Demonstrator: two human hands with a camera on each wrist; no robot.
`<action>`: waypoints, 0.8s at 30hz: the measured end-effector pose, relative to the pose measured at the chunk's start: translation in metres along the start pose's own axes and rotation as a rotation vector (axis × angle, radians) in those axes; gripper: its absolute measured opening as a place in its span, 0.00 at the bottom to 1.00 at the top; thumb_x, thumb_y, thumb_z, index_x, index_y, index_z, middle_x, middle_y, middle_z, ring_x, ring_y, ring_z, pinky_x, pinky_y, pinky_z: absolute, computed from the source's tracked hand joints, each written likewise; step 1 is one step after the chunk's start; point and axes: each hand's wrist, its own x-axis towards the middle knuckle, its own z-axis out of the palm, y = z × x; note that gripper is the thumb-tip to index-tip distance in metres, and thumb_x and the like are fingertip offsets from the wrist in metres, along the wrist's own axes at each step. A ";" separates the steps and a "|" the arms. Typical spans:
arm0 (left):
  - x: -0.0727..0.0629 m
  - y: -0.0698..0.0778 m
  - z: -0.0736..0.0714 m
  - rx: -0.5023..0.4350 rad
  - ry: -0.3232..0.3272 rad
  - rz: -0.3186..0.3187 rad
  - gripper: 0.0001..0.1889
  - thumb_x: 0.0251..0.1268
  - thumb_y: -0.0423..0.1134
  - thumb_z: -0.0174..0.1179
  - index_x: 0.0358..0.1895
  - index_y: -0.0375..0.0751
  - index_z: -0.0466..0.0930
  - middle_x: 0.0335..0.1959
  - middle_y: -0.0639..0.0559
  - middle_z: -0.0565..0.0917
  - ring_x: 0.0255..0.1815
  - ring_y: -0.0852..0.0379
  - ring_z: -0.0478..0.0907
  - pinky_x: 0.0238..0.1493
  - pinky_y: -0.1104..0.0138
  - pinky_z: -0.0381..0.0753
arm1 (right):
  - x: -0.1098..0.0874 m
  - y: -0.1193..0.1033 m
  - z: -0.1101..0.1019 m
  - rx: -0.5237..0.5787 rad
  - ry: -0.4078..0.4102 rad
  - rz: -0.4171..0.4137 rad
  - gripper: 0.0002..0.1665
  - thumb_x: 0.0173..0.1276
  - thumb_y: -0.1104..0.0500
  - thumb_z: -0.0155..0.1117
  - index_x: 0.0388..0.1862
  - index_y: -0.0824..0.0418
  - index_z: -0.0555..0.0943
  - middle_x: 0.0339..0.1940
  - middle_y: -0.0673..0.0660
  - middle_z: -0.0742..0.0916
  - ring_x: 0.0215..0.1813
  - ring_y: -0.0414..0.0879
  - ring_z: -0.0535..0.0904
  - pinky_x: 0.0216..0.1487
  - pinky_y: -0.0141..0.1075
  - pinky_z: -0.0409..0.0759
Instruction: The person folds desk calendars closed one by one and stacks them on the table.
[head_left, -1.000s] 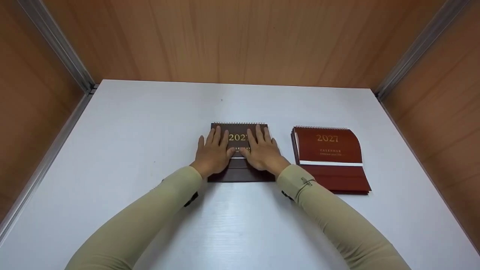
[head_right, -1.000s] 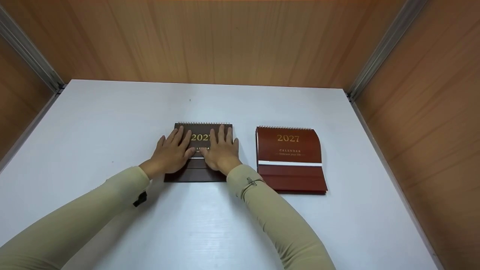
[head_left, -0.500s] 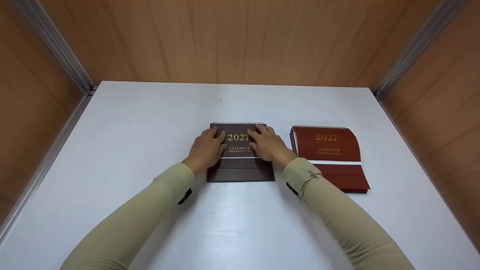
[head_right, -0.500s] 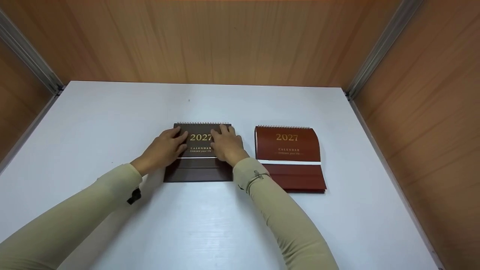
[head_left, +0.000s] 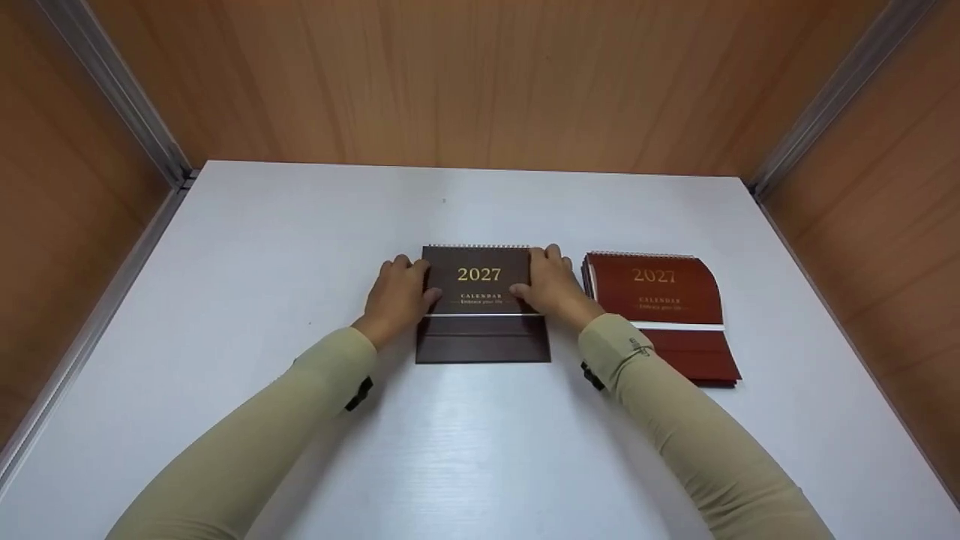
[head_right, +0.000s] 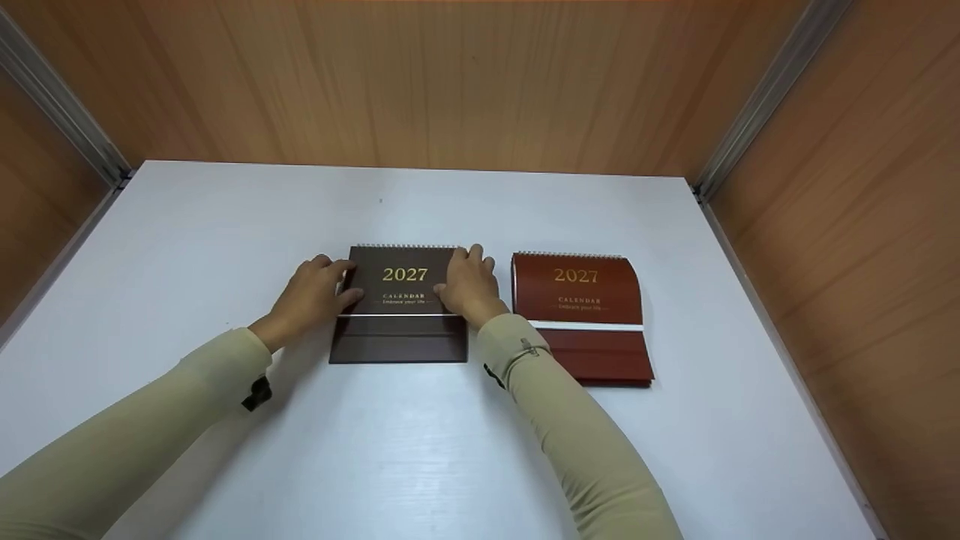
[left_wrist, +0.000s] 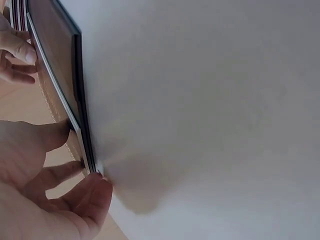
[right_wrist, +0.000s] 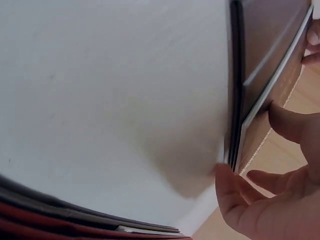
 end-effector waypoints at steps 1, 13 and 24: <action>0.000 0.000 -0.001 -0.007 -0.006 -0.014 0.30 0.79 0.43 0.65 0.72 0.25 0.73 0.63 0.28 0.77 0.64 0.35 0.75 0.69 0.48 0.78 | 0.000 0.001 -0.001 0.003 -0.003 0.006 0.44 0.78 0.50 0.69 0.79 0.73 0.63 0.72 0.71 0.70 0.70 0.64 0.68 0.74 0.53 0.71; -0.003 -0.001 -0.007 -0.106 -0.050 -0.085 0.22 0.76 0.42 0.68 0.55 0.21 0.79 0.52 0.32 0.79 0.53 0.38 0.79 0.57 0.50 0.81 | -0.006 0.010 -0.010 0.012 -0.047 0.068 0.33 0.78 0.49 0.68 0.61 0.78 0.73 0.61 0.73 0.74 0.52 0.58 0.74 0.65 0.53 0.77; 0.001 0.001 -0.015 -0.239 -0.118 -0.188 0.23 0.75 0.36 0.65 0.60 0.15 0.78 0.56 0.29 0.81 0.54 0.42 0.76 0.62 0.50 0.80 | -0.001 0.001 -0.006 0.111 -0.052 0.118 0.35 0.76 0.54 0.68 0.66 0.81 0.70 0.64 0.75 0.74 0.55 0.58 0.74 0.68 0.52 0.77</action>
